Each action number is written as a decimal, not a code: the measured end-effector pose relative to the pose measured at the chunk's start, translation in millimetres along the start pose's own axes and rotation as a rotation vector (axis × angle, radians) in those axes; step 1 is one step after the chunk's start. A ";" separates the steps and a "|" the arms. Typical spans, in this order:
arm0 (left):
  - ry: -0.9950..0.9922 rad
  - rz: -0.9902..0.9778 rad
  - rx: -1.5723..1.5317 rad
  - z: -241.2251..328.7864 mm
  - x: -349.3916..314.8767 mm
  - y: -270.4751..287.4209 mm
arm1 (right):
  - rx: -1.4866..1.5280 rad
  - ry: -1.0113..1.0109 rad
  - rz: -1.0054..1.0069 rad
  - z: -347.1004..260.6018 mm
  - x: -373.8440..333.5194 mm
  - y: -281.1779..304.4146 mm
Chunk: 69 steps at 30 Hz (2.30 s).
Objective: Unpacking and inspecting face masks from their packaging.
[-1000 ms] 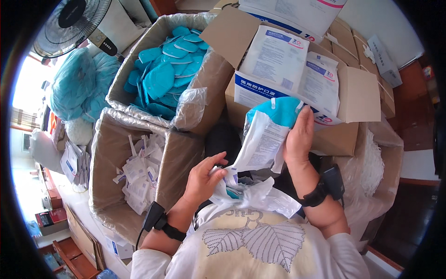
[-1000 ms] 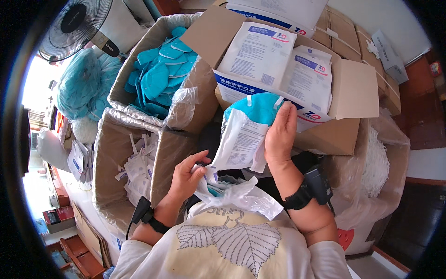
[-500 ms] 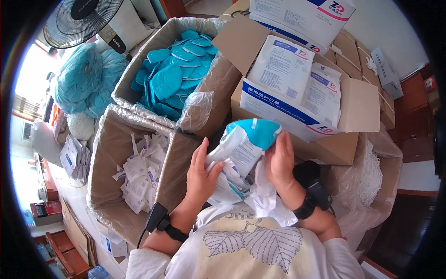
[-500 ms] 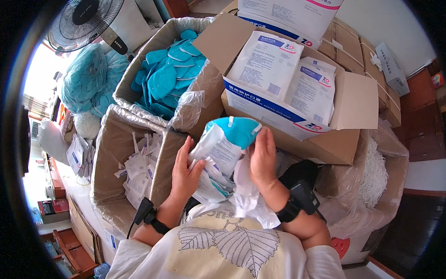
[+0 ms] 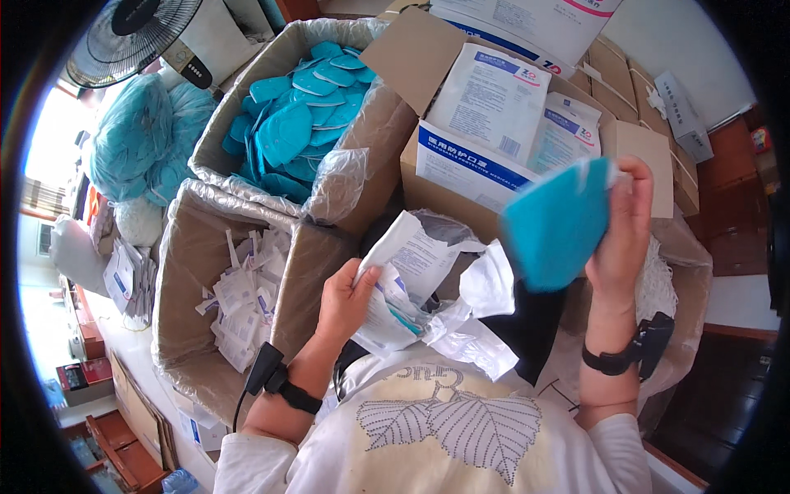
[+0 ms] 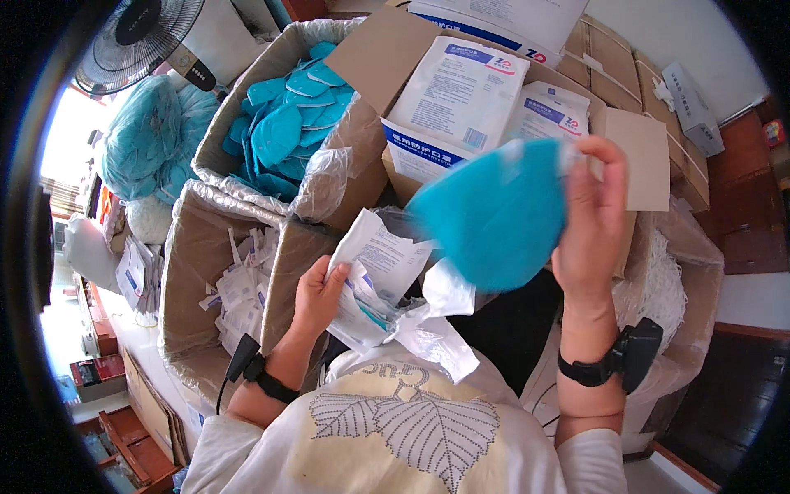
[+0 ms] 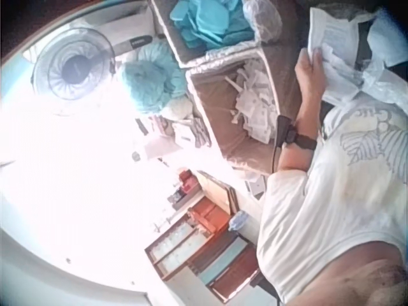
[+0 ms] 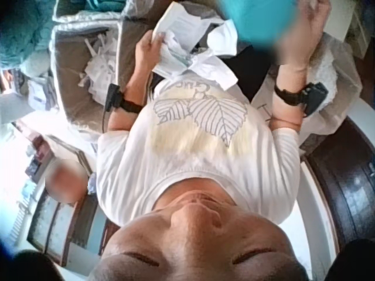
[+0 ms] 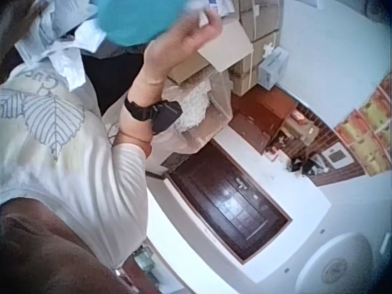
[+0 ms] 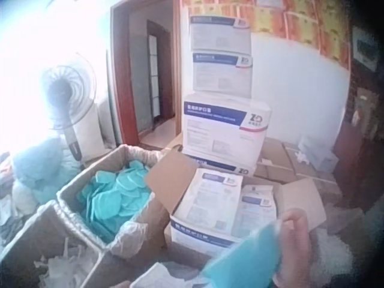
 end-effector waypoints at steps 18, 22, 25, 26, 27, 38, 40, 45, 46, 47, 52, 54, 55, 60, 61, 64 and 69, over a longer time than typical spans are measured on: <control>-0.152 -0.043 0.022 -6.3 -7.7 -0.4 | -0.778 -0.348 -1.383 110.8 -82.9 -115.9; -0.197 -0.045 0.064 1.0 -8.1 -3.9 | -0.635 -0.380 -1.372 119.4 -85.3 -117.2; -0.175 -0.014 0.056 -9.0 -5.5 -2.1 | -0.224 -0.528 -1.296 131.0 -89.9 -112.0; -0.155 -0.001 0.017 -13.3 -4.7 -1.2 | -0.225 -0.526 -1.296 132.0 -91.4 -110.0; -0.154 0.000 0.018 -12.0 -5.5 -1.0 | -0.296 -0.475 -1.223 133.5 -89.0 -107.2; -0.224 -0.030 0.107 0.6 -6.5 -9.2 | -0.692 -0.388 -1.292 123.6 -85.6 -113.8; -0.261 -0.039 0.160 10.6 -5.4 -11.2 | -0.703 -0.303 -1.308 133.0 -89.1 -117.0; -0.217 0.053 0.173 1.6 -2.1 -5.1 | -0.489 -0.093 -0.997 116.1 -81.4 -107.2; -0.192 0.057 0.160 -1.0 -0.7 -4.6 | -0.376 -0.012 -0.848 106.7 -74.9 -102.3; -0.167 0.061 0.146 -3.0 0.6 -3.7 | -0.257 -0.351 -0.837 110.1 -76.4 -90.8; -0.091 0.076 0.140 -5.6 7.0 0.9 | 0.395 -0.533 -0.251 108.0 -51.1 -45.0; -0.048 0.073 0.111 -9.2 6.1 3.4 | 0.530 -0.528 -0.244 80.0 -37.9 -48.9; -0.053 0.076 0.074 -9.8 5.5 4.5 | 0.400 -0.454 -0.557 80.5 -35.2 -53.8; -0.079 0.088 -0.048 -1.1 8.0 2.9 | -0.480 -0.398 -1.411 100.1 -83.1 -102.4; -0.104 0.081 -0.009 3.1 7.1 3.3 | -0.481 -0.397 -1.411 102.5 -87.7 -108.9; -0.138 0.076 0.034 7.6 3.7 4.7 | -0.705 -0.461 -1.417 117.0 -97.5 -114.7; -0.135 0.096 -0.049 -4.7 0.8 9.4 | -0.735 -0.499 -1.284 115.5 -91.9 -115.9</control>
Point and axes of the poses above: each hand's wrist, its own x-axis towards the middle knuckle, its own y-axis out of the back of the hand, z = x × y, the point moved 5 cm from there along x, towards the middle knuckle, and after that the axes turned 8 degrees about -z, right-handed, at the moved point
